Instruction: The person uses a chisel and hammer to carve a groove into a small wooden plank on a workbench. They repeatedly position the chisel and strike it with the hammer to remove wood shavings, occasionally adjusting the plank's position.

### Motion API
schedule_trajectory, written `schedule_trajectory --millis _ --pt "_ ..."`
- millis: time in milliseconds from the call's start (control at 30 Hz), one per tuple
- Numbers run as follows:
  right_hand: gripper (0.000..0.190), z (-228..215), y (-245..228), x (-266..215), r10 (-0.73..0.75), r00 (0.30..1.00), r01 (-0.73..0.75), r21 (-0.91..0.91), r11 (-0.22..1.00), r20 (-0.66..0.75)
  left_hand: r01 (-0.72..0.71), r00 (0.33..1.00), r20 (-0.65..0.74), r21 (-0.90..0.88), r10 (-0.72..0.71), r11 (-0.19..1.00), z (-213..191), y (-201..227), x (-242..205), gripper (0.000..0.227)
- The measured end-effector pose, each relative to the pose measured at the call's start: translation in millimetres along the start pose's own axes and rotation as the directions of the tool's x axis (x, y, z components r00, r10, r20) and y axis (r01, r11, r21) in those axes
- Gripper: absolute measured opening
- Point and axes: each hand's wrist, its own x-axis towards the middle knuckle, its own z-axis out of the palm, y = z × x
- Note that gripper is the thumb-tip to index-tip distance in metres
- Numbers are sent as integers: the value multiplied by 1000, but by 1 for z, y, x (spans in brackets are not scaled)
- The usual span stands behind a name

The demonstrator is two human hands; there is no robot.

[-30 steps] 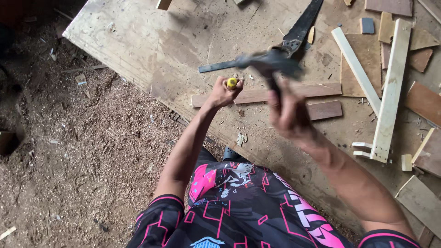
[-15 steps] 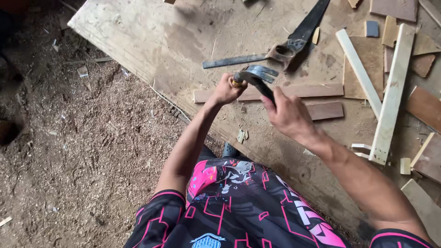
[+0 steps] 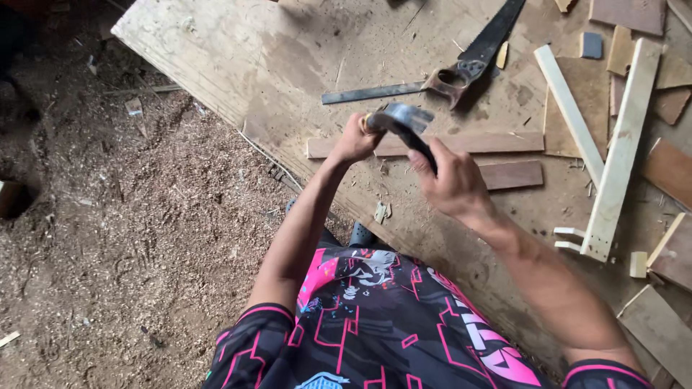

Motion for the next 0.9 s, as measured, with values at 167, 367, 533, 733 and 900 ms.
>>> schedule_trajectory --millis 167,367,533,733,900 --pt "51 47 75 24 220 969 -191 228 955 -111 88 935 -291 -361 -202 928 -22 -23 -13 29" --pt "42 110 167 44 427 879 -424 59 904 -213 105 932 -291 -347 -213 932 -72 -16 -57 25" --pt "37 144 213 27 499 847 -480 138 866 -185 234 927 -281 -83 -248 969 -44 12 -113 24" --pt "35 162 224 24 477 840 -447 169 878 -257 -45 957 -282 100 72 994 -10 45 -102 34" --pt "35 154 208 20 498 829 -477 140 867 -255 5 968 -249 179 40 984 -1 61 -69 36"
